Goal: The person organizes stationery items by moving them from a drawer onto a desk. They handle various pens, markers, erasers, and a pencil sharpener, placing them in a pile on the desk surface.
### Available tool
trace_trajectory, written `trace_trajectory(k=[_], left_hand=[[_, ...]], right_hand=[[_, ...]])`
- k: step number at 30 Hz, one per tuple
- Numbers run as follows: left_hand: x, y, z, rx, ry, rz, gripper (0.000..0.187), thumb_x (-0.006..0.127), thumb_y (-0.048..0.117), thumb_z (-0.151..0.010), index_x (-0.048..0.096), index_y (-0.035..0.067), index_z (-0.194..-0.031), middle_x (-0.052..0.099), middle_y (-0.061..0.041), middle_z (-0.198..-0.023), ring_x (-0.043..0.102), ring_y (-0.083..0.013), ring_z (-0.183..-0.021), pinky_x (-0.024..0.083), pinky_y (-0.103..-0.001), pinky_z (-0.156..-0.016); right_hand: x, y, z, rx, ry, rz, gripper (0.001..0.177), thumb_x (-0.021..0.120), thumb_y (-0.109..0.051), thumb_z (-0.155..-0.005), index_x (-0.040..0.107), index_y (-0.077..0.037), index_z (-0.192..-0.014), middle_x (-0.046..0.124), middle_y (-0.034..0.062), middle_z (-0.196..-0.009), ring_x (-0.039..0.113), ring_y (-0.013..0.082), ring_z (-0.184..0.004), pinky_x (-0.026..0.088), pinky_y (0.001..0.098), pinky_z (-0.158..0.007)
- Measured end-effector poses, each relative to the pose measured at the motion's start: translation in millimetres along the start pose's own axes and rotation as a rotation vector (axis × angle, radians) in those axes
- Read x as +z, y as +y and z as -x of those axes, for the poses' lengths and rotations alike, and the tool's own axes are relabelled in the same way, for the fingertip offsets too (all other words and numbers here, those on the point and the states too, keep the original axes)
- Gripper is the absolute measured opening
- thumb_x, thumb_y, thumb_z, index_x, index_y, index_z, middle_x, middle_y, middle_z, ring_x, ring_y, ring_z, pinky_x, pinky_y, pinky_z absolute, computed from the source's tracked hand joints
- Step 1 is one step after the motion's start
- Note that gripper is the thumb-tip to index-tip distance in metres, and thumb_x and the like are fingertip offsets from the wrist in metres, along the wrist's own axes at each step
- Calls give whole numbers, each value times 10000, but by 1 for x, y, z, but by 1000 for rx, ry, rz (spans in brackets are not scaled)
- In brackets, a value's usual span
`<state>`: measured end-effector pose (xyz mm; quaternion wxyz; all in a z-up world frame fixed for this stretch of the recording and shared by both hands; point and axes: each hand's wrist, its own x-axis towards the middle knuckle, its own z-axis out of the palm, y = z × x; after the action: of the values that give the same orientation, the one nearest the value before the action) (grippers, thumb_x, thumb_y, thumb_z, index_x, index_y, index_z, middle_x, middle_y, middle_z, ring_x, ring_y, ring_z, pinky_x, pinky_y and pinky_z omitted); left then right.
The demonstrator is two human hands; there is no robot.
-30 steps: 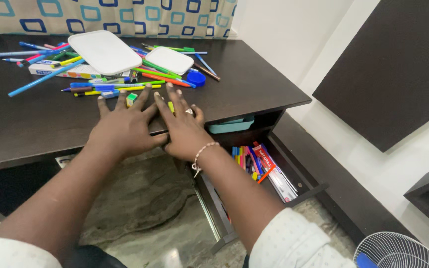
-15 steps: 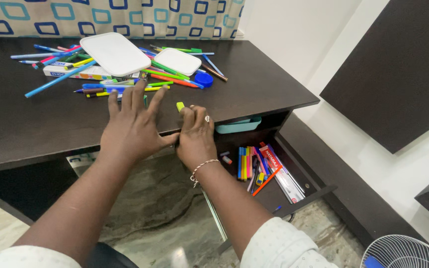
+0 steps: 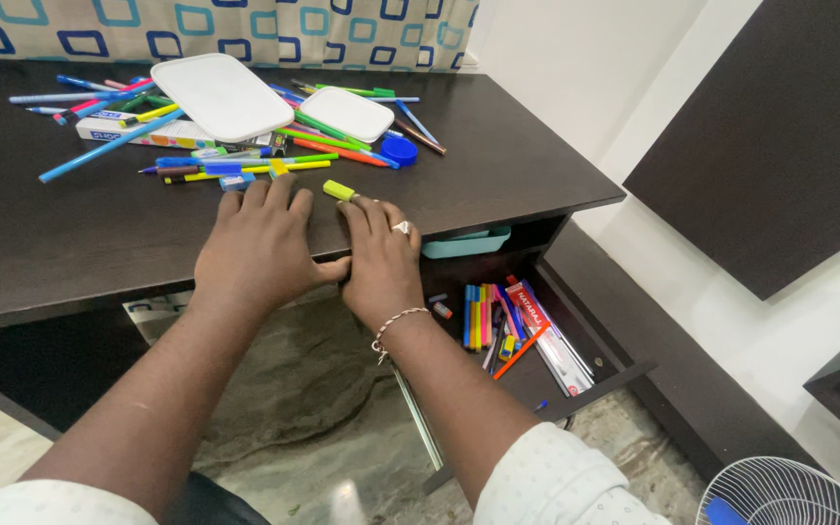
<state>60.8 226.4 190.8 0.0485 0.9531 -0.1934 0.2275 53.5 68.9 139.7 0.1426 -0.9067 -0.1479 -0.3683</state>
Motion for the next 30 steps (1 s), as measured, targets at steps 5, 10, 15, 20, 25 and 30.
trace_trajectory(k=[5, 10, 15, 20, 25, 30], left_hand=[[2, -1, -2, -4, -28, -26, 1016, 719, 771, -693, 549, 28, -1365, 530, -146, -1453, 445, -314, -1366, 330, -496, -1106], [5, -2, -2, -13, -46, 11, 992, 731, 742, -700, 542, 42, -1376, 561, -117, -1442, 454, -258, -1398, 327, -492, -1109], [6, -3, -4, -12, -21, 35, 1014, 757, 733, -660, 545, 35, -1365, 558, -134, -1431, 463, -260, -1368, 317, -497, -1086], [-4, 2, 3, -8, -85, -65, 857, 696, 726, -766, 610, 82, -1325, 612, -79, -1399, 526, -238, -1338, 372, -467, -1089], [1, 9, 13, 11, 27, -102, 798, 685, 713, -786, 647, 78, -1268, 631, -81, -1372, 544, -229, -1311, 420, -439, -1008], [15, 9, 18, 27, 241, -120, 811, 711, 698, -723, 666, 68, -1232, 648, -82, -1363, 567, -225, -1287, 424, -424, -997]], right_hand=[[-8, -5, -6, 66, -112, 21, 794, 746, 7, -646, 535, -121, -1402, 513, 56, -1487, 430, 315, -1391, 321, 487, -1138], [-9, -6, -6, 64, -124, 32, 774, 752, -22, -680, 538, -140, -1414, 505, 46, -1512, 413, 319, -1418, 311, 495, -1156], [-9, -4, -7, 57, -149, 54, 805, 760, -34, -674, 519, -145, -1434, 486, 62, -1521, 393, 337, -1429, 306, 502, -1153], [-9, -3, -7, 52, -151, 52, 820, 759, -51, -675, 499, -140, -1447, 462, 97, -1530, 375, 337, -1450, 307, 499, -1161], [-7, -1, -6, 37, -139, 63, 796, 762, -72, -693, 506, -145, -1443, 463, 117, -1526, 372, 330, -1459, 311, 500, -1161], [-9, 1, -5, 16, -156, 72, 821, 770, -79, -677, 494, -139, -1447, 458, 141, -1529, 367, 333, -1464, 313, 492, -1172]])
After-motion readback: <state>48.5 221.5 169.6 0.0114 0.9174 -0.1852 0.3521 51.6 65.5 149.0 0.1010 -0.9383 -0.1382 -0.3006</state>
